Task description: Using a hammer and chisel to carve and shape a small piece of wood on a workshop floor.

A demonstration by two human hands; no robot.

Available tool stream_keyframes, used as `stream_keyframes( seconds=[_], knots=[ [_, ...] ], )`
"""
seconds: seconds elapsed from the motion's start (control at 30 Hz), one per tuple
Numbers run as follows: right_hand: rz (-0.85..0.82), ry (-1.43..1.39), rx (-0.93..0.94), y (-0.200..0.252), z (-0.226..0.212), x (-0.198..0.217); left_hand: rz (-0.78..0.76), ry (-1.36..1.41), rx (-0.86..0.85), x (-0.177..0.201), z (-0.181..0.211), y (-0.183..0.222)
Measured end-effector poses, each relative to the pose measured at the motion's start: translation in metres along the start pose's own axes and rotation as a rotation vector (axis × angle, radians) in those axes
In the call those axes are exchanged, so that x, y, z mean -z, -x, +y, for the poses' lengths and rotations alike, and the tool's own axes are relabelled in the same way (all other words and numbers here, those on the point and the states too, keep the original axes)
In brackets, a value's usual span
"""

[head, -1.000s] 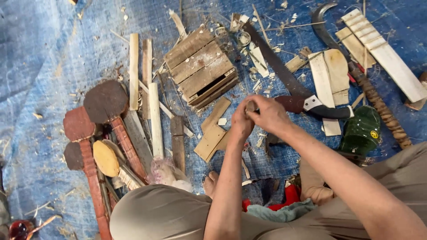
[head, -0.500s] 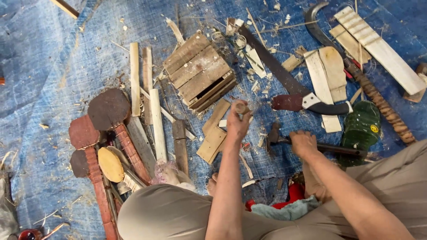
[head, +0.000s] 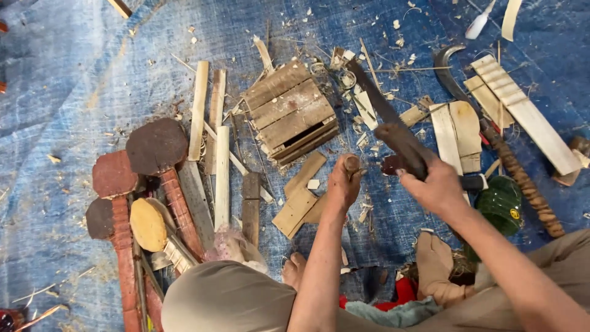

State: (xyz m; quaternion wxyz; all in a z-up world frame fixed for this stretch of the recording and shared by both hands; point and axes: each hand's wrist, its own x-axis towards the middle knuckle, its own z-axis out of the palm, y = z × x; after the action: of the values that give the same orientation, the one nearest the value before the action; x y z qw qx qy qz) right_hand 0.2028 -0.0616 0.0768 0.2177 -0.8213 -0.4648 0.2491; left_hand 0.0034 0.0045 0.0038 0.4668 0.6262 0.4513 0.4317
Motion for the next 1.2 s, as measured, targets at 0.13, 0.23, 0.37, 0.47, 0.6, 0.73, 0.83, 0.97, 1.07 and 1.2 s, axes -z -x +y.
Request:
stream_keyframes(
  seconds=[0.13, 0.23, 0.37, 0.47, 0.6, 0.73, 0.83, 0.97, 1.07, 1.2],
  knots=[
    [0.156, -0.171, 0.630, 0.055, -0.088, 0.077, 0.025, -0.056, 0.087, -0.006, -0.004, 0.001],
    [0.149, -0.124, 0.789, 0.044, -0.053, 0.036, 0.029, -0.104, 0.144, -0.008, -0.010, -0.005],
    [-0.280, 0.049, 0.161, 0.026, -0.065, -0.004, -0.063, -0.116, 0.321, 0.000, 0.027, -0.016],
    [-0.333, -0.005, 0.093, 0.022, -0.051, -0.006, -0.094, -0.058, 0.290, -0.006, 0.005, 0.002],
    [-0.290, -0.097, 0.146, 0.061, -0.118, 0.064, -0.020, -0.058, 0.169, -0.010, -0.018, -0.003],
    [0.011, -0.467, 0.569, 0.090, -0.111, 0.090, 0.024, -0.113, 0.095, -0.010, -0.002, -0.004],
    [0.114, -0.479, 0.638, 0.021, 0.016, -0.020, 0.034, -0.141, 0.135, -0.009, -0.004, -0.005],
    [-0.263, 0.227, 0.099, 0.007, -0.021, -0.034, -0.004, -0.184, 0.212, -0.009, 0.014, -0.009],
    [-0.284, 0.124, 0.154, 0.014, -0.044, 0.000, -0.017, -0.174, 0.272, -0.008, 0.016, -0.003],
    [-0.228, -0.064, 0.318, 0.066, -0.121, 0.074, -0.026, -0.182, 0.280, -0.004, 0.037, -0.009]
  ],
)
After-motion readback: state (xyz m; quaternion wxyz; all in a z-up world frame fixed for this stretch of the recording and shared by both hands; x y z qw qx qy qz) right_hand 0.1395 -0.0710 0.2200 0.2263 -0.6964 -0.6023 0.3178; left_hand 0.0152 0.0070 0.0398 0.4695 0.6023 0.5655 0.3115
